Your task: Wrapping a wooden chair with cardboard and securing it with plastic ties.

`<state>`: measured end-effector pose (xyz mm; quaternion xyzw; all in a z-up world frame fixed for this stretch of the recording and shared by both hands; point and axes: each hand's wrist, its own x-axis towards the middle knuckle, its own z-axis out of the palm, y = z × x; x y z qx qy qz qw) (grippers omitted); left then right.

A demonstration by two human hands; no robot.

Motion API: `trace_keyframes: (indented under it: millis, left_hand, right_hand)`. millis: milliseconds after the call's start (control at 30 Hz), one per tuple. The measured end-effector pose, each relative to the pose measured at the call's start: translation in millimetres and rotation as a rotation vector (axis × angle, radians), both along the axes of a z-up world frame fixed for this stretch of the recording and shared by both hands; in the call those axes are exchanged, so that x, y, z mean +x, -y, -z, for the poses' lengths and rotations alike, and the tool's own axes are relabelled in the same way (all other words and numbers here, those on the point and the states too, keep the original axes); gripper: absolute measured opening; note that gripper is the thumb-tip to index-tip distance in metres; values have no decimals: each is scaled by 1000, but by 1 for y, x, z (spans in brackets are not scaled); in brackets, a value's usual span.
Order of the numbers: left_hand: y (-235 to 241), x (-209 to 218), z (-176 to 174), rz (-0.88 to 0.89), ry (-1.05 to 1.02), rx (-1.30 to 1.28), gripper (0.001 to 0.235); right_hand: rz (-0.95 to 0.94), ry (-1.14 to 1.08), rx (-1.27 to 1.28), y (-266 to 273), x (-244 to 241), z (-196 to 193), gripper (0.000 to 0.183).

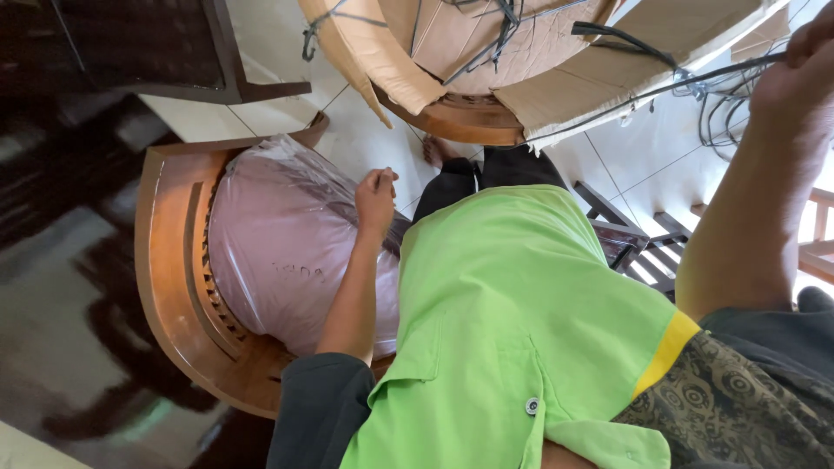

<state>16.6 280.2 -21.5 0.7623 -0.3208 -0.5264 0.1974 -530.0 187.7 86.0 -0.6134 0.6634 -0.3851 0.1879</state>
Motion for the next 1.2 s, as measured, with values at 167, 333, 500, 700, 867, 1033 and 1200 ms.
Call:
trace_keyframes:
  millis: [167, 333, 500, 700, 867, 1033, 1200]
  left_hand:
    - [28, -16, -13, -52, -71, -46, 27]
    - [59, -49, -35, -78, -150, -55, 30]
    - [90, -72, -62, -100, -152, 52, 45]
    - [102, -75, -73, -39, -93, 230, 55]
    - [95, -69, -31, 119, 46, 116, 64]
    - [89, -64, -23, 197, 79, 28, 66]
    - [86, -73, -31, 67, 46, 26, 56]
  right_hand:
    - [467, 722, 54, 10, 0, 16, 31]
    - [481, 843, 45, 12, 21, 6, 14]
    - [508, 821, 63, 10, 33, 0, 13]
    - [588, 888, 56, 8, 44, -7, 13]
    - [663, 968, 41, 3, 49, -16, 25]
    - [687, 873, 24, -8, 60, -52, 33]
    - [715, 941, 56, 16, 33, -39, 48]
